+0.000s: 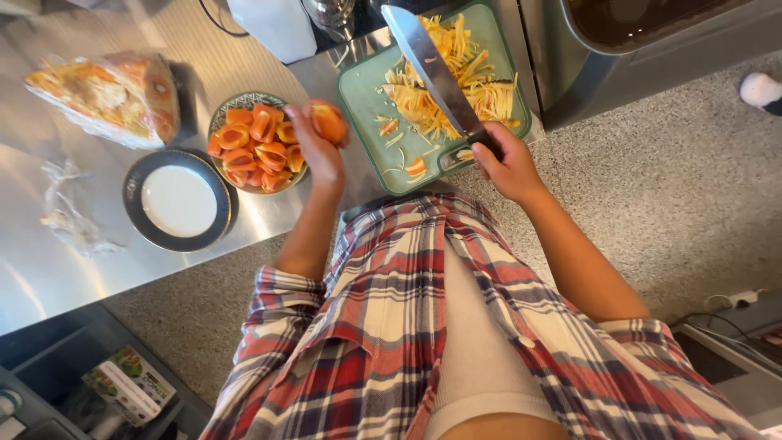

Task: The person peels papaya pieces by hand over a cutting board, using a knife to trim remaining skin and seeds, and places the peeled orange pieces into a bowl while peels accumulate on the board.

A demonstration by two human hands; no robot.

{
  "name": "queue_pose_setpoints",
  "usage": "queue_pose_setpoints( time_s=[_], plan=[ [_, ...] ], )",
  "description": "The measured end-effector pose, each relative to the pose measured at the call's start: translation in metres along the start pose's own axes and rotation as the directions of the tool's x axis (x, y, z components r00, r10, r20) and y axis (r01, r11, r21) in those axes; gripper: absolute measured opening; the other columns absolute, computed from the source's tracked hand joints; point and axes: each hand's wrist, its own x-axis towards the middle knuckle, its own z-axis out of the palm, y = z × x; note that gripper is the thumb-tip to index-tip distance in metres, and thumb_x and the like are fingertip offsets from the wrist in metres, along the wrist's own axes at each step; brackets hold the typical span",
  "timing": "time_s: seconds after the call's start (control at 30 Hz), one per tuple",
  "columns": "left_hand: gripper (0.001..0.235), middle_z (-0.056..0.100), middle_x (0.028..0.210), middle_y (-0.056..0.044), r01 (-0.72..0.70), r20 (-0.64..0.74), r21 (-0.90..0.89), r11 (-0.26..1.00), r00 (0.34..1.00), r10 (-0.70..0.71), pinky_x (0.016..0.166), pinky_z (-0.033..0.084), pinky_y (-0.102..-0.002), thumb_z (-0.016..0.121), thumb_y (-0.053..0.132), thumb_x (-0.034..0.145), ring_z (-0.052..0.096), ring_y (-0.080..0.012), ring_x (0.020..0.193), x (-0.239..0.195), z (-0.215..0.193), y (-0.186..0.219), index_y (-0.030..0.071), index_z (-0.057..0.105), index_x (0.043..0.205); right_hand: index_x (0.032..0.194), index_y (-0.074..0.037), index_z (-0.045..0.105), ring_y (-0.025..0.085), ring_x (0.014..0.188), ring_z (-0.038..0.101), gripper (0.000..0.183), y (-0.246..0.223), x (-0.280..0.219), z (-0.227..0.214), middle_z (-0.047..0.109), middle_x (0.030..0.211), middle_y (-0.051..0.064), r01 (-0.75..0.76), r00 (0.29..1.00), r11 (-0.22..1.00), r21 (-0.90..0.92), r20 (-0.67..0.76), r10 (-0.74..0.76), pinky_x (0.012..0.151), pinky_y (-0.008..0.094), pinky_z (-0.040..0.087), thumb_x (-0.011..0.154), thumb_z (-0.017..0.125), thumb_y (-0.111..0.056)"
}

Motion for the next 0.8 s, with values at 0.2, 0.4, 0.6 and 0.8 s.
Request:
queue_pose_setpoints(
  time_s=[0.2, 0.4, 0.6, 0.8],
  plan=[
    [0.047, 0.059, 0.077, -0.007, 0.382, 0.22, -0.212, 0.9, 0.916, -0.337, 0.048, 0.032, -0.028, 0.033, 0.053, 0.107, 0.041, -0.0136, 0.051, -0.007, 0.038, -0.032, 0.012, 0.055, 0.102, 0.12, -0.005, 0.051, 0.008, 0.062, 0.059, 0.018, -0.032, 0.001, 0.025, 0.061, 0.084, 0.001, -0.166, 0.978, 0.926, 0.339, -0.065, 0.199, 0.056, 0.025, 0.05, 0.104, 0.058, -0.01],
    [0.022, 0.057, 0.085, -0.006, 0.319, 0.433, 0.074, 0.945, 0.843, -0.319, 0.054, 0.039, -0.029, 0.045, 0.028, 0.114, 0.047, -0.0138, 0.06, -0.013, 0.082, -0.053, 0.01, 0.051, 0.104, 0.114, -0.007, 0.05, 0.009, 0.059, 0.056, 0.009, -0.053, 0.003, 0.024, 0.058, 0.077, 0.001, -0.02, 0.959, 0.85, 0.527, -0.231, 0.166, 0.055, 0.024, 0.046, 0.109, 0.055, -0.012],
    [0.017, 0.064, 0.095, -0.006, 0.502, 0.485, 0.02, 0.865, 0.751, -0.447, 0.064, 0.049, -0.031, 0.05, 0.022, 0.106, 0.059, -0.0152, 0.074, -0.008, 0.119, -0.065, 0.01, 0.056, 0.117, 0.111, -0.007, 0.051, 0.009, 0.059, 0.055, 0.006, -0.055, -0.022, -0.007, 0.057, 0.076, 0.001, 0.081, 0.859, 0.868, 0.49, -0.476, 0.189, 0.055, 0.026, 0.047, 0.108, 0.055, -0.01],
    [0.03, 0.065, 0.086, -0.009, 0.481, 0.513, 0.064, 0.875, 0.736, -0.442, 0.061, 0.046, -0.031, 0.048, 0.03, 0.11, 0.056, -0.0171, 0.066, -0.013, 0.152, -0.057, 0.004, 0.061, 0.106, 0.111, -0.005, 0.054, 0.01, 0.058, 0.057, 0.006, -0.064, -0.042, -0.021, 0.058, 0.076, 0.002, 0.065, 0.802, 0.878, 0.474, -0.548, 0.237, 0.055, 0.026, 0.047, 0.106, 0.055, -0.009]
  ],
)
